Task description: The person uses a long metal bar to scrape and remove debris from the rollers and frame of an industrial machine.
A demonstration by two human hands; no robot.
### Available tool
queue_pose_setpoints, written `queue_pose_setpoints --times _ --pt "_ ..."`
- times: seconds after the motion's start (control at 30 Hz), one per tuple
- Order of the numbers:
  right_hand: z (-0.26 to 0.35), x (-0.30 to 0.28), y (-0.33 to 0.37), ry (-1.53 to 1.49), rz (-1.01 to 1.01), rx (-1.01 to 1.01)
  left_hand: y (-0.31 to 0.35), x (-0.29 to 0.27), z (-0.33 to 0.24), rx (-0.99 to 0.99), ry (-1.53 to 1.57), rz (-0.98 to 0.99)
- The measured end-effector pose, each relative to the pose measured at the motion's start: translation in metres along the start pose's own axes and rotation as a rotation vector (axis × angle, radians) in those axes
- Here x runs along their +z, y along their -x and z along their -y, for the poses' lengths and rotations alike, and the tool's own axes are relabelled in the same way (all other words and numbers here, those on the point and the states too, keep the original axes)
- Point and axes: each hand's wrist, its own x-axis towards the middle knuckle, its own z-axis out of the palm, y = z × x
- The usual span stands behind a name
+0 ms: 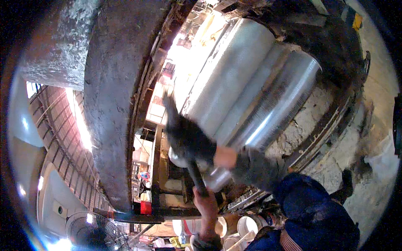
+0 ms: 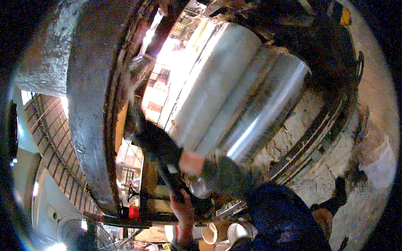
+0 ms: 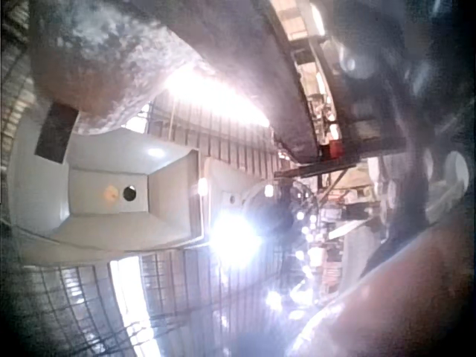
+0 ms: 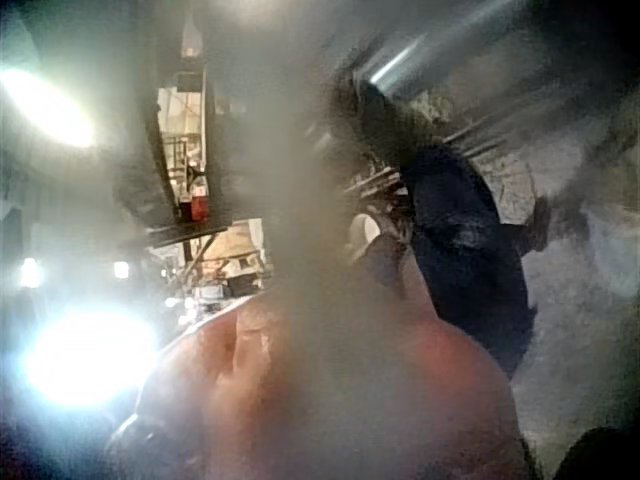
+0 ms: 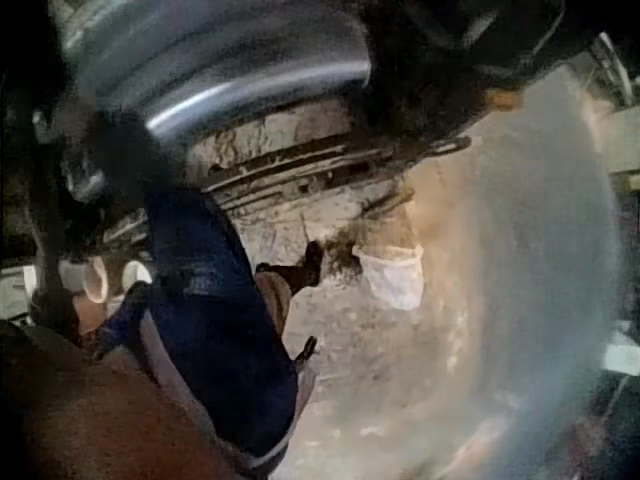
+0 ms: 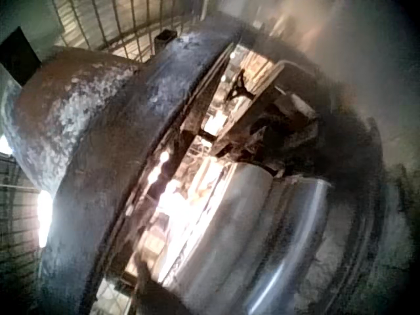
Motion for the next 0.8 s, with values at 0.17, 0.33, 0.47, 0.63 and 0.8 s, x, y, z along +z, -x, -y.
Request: queue_pose_setpoints --times 0.17,0.33,0.47,0.63,0.8 --pt "-0.004 -0.014 0.006 0.116 0.059 -0.021 -0.035 0.014 -0.047 0.073 -0.085 0.008" --pt "0.057 0.013 0.002 0.229 -0.067 -0.111 -0.051 0.019 -0.07 -0.018 -0.191 0.056" --pt "0.01 0.047 0.078 0.574 -0.05 -0.109 0.036 0.017 -0.029 -0.077 0.091 -0.021" --pt "-0.001 0.056 0.071 0.699 -0.101 -0.297 0.033 0.018 0.001 -0.116 0.11 -0.051" --pt "-0.017 0.048 0.079 0.067 -0.113 0.046 0.035 -0.007 -0.016 -0.352 0.043 0.115"
